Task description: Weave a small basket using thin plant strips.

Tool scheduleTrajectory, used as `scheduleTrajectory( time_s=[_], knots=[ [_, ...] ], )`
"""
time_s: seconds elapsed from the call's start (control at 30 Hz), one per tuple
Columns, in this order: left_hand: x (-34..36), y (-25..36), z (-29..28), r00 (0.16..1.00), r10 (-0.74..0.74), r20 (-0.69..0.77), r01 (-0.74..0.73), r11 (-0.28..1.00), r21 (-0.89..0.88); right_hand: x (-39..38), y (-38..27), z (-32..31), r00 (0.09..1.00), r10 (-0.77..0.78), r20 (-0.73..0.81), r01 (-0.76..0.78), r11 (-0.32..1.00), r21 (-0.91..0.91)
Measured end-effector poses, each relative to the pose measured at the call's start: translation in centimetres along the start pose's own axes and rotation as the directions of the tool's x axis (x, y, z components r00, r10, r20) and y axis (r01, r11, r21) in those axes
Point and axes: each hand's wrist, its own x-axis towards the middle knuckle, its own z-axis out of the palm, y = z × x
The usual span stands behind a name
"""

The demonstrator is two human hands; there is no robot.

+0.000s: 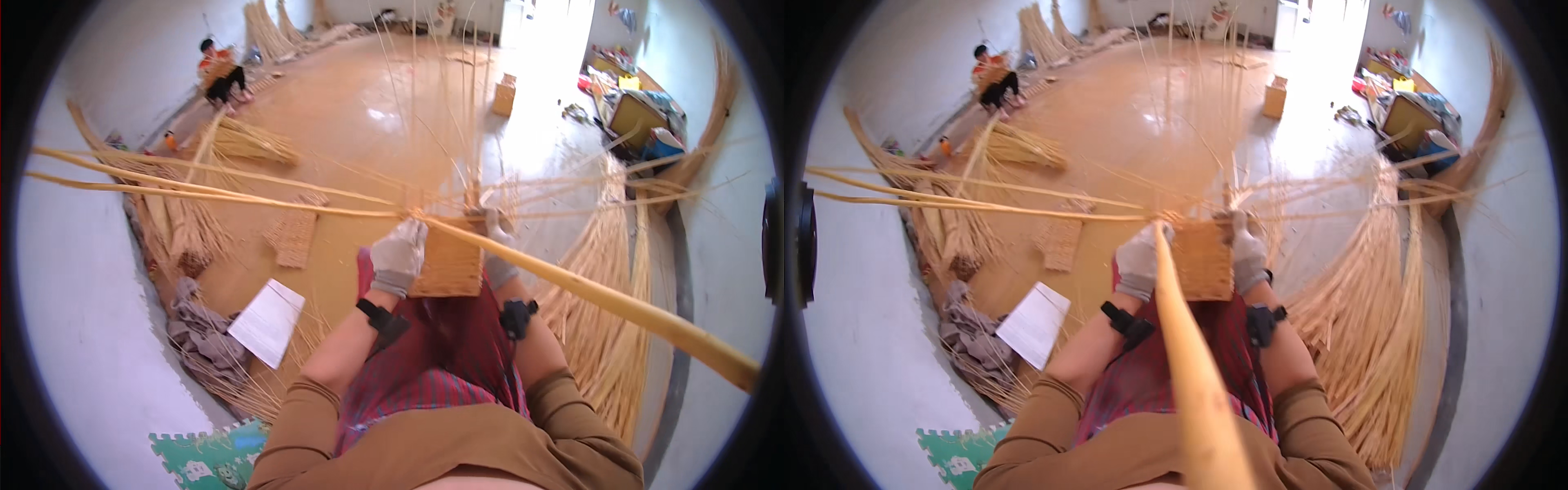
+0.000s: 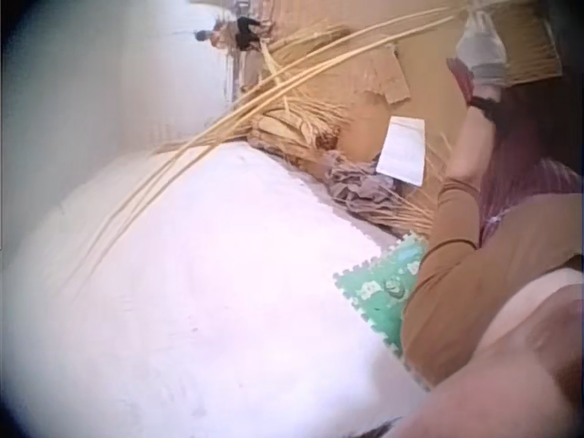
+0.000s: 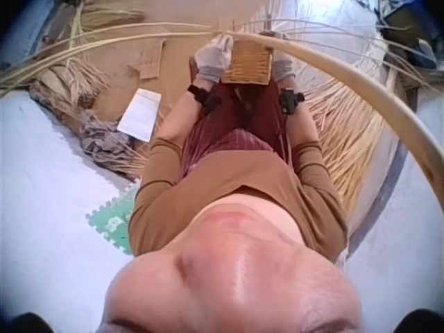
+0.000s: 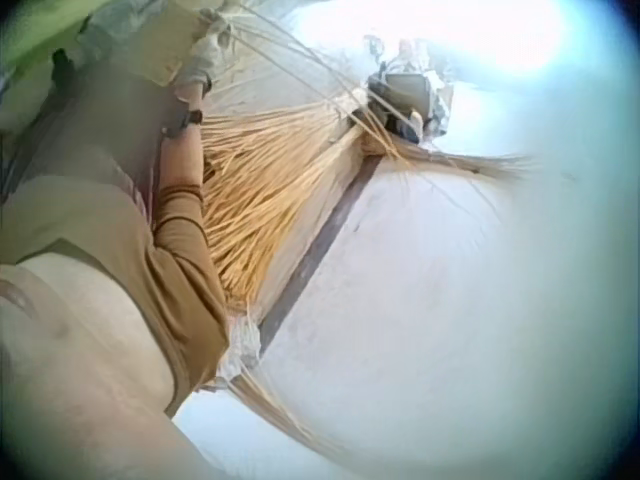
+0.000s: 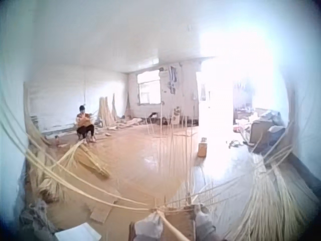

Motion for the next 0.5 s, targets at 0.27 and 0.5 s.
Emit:
scheduleTrajectory(
  time_s=[0.27,0.5],
  knots=[
    [3.6,-0.6,7.3,0.839,0.022,0.544,-0.318,0.832,0.456,-0.4,-1.6,-1.6,0.991,0.132,0.011,-0.132,0.989,0.071],
    [3.8,-7.0,16.7,0.978,-0.07,0.195,-0.065,0.79,0.609,0.4,-3.0,-6.1,0.982,0.188,0.018,-0.188,0.982,-0.019]
  ],
)
